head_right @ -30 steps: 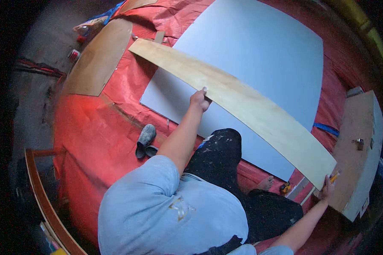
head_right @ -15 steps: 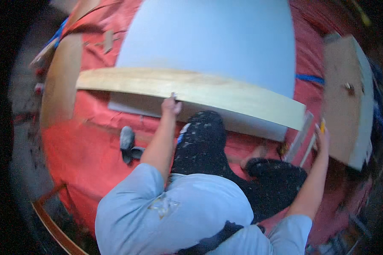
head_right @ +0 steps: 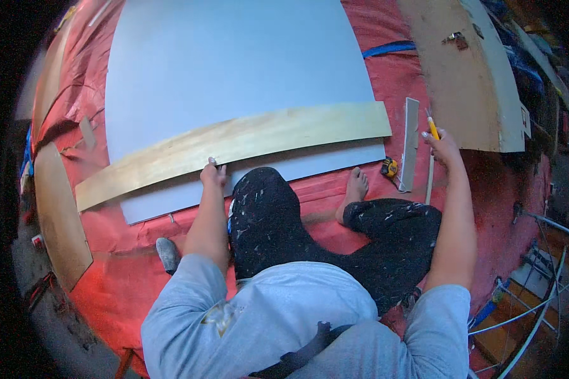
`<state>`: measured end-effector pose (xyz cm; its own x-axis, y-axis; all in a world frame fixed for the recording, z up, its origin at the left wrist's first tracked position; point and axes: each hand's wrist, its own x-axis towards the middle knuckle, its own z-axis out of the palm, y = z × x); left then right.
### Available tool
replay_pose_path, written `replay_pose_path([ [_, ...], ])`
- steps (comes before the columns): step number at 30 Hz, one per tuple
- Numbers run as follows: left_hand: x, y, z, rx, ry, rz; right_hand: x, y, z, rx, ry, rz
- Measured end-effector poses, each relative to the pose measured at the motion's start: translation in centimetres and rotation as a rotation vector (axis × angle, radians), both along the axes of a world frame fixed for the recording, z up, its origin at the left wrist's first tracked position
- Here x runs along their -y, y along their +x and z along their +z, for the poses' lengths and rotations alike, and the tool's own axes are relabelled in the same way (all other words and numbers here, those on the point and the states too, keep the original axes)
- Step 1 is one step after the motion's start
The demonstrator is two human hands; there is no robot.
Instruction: The person measures a white board with a tape measure and marks it with a pencil. Then, the person aligns a wooden plank on the board and cuts along its edge using a utility knife.
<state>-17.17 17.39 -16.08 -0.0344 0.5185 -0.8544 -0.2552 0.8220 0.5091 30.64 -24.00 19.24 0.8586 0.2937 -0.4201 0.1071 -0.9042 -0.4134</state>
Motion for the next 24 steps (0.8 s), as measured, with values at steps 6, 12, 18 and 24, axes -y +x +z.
replay_pose_path([
  [6,0.4,0.0,0.1,0.0,-0.012,-0.069,0.8,-1.0,0.8,-0.015,-0.039,-0.045],
  [12,0.2,1.6,1.0,-0.015,-0.014,-0.011,0.9,-1.7,1.2,-0.008,-0.007,-0.033],
  [18,0.4,1.3,1.6,-0.147,-0.081,-0.171,-3.4,-3.5,4.0,0.02,-0.023,0.018],
  [24,-1.1,3.1,5.4,-0.344,-0.174,-1.213,-7.6,-5.8,6.3,-0.057,0.134,0.245],
])
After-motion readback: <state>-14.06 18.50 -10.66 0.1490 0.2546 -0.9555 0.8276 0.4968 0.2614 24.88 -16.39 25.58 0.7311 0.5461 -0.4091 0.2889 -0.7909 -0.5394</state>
